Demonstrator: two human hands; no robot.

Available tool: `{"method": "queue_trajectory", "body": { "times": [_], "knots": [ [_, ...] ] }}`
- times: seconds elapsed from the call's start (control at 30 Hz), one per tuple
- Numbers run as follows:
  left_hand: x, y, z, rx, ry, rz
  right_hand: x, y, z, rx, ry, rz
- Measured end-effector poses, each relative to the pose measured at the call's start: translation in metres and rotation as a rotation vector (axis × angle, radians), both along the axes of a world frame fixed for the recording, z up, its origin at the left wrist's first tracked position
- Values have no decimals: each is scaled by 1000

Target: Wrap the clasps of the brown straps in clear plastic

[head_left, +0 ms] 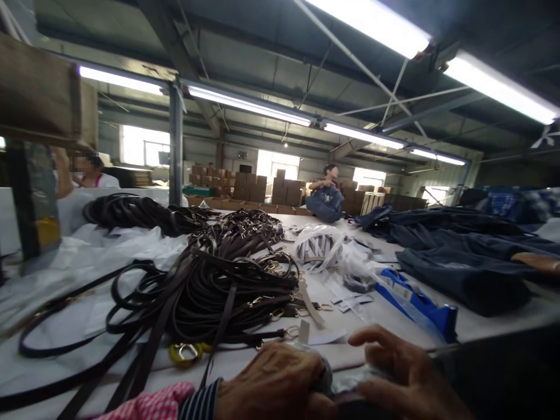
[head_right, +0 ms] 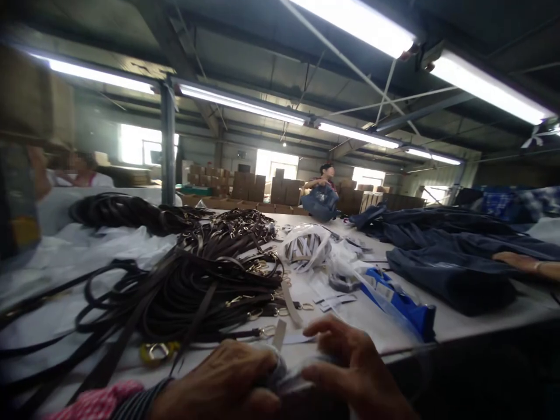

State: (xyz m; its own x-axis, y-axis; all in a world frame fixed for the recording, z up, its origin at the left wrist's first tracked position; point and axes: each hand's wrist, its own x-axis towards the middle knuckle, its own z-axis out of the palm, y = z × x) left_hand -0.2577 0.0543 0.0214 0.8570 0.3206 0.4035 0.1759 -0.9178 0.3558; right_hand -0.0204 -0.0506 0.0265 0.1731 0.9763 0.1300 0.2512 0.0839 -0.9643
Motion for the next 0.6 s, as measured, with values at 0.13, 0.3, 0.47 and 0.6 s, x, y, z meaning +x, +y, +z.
{"method": "queue_trajectory", "body": {
  "times": [0.13, 0.3, 0.47, 0.6],
  "knots": [
    [-12, 0, 32, -710, -141, -116, -17, 42, 26, 195, -233, 49],
    [-3, 20, 64, -1265, -617, -64, -74, 77, 11, 518, -201, -125],
    [9, 34, 113, -1236, -940, -131, -110, 105, -12, 569, -298, -338],
    [17, 50, 133, -833, -928, -108, -111, 98, -10, 372, -63, -59]
  ]
}}
